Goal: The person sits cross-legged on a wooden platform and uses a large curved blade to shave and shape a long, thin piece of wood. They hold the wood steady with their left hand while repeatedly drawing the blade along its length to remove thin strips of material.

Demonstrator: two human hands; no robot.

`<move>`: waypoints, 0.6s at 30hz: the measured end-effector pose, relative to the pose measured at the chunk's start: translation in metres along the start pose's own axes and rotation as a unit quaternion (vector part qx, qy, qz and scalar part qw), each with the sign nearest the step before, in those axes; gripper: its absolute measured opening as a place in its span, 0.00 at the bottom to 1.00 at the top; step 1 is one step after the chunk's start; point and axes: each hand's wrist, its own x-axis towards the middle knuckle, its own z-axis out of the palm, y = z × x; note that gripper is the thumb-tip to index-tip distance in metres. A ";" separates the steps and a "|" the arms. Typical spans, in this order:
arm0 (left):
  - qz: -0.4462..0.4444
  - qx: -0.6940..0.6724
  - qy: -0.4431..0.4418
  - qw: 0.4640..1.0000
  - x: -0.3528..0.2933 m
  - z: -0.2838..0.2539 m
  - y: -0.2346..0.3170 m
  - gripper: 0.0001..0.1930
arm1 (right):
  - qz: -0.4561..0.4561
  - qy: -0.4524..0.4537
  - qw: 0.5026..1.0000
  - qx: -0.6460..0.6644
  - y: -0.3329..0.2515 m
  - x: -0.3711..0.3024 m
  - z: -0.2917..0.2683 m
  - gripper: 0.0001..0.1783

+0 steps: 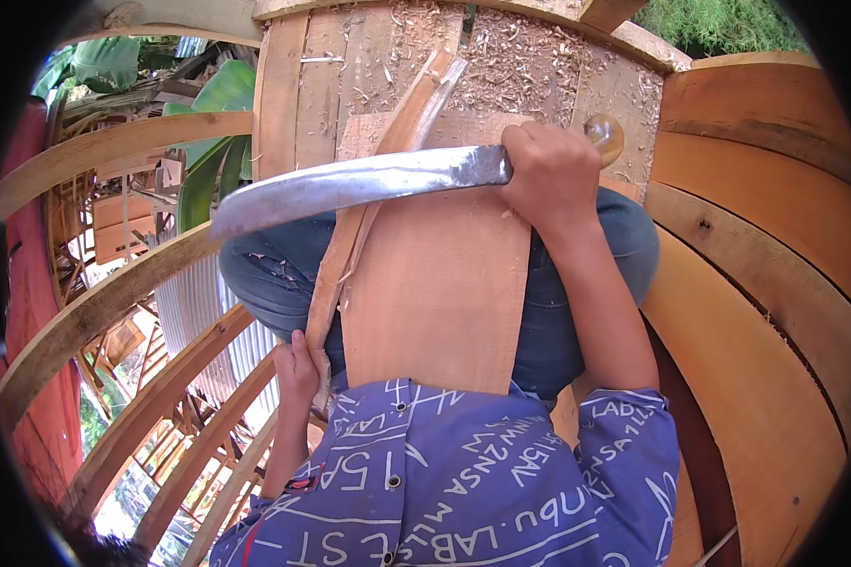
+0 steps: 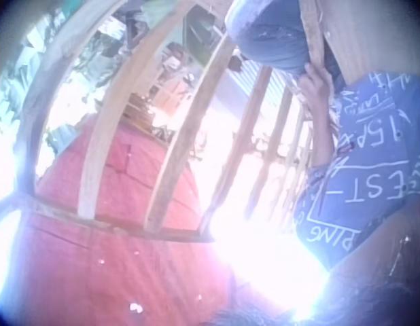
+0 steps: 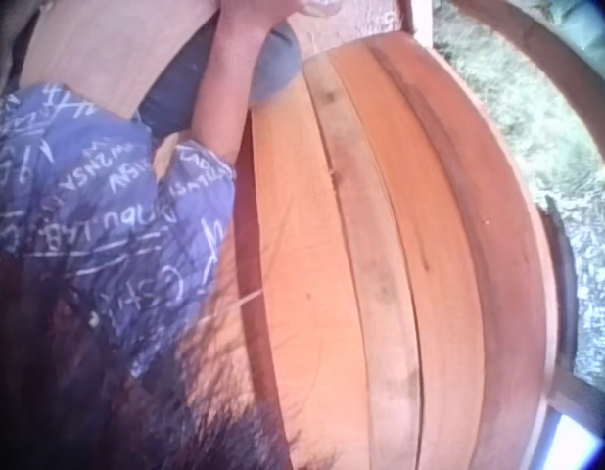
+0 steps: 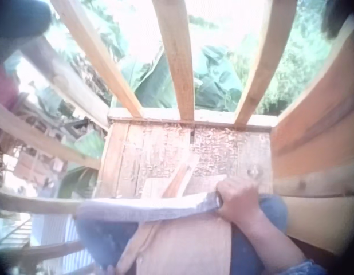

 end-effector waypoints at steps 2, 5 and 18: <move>0.010 -0.002 0.029 1.000 -0.001 0.003 -0.006 0.33 | 0.029 0.022 0.999 -0.032 0.003 0.007 -0.003 0.09; 0.021 0.007 0.043 0.999 0.006 0.006 0.000 0.33 | 0.200 -0.026 0.978 -0.053 0.017 0.007 -0.002 0.09; 0.017 -0.018 0.050 0.998 -0.003 0.009 0.000 0.29 | 0.123 0.011 0.991 -0.043 0.008 0.008 -0.005 0.06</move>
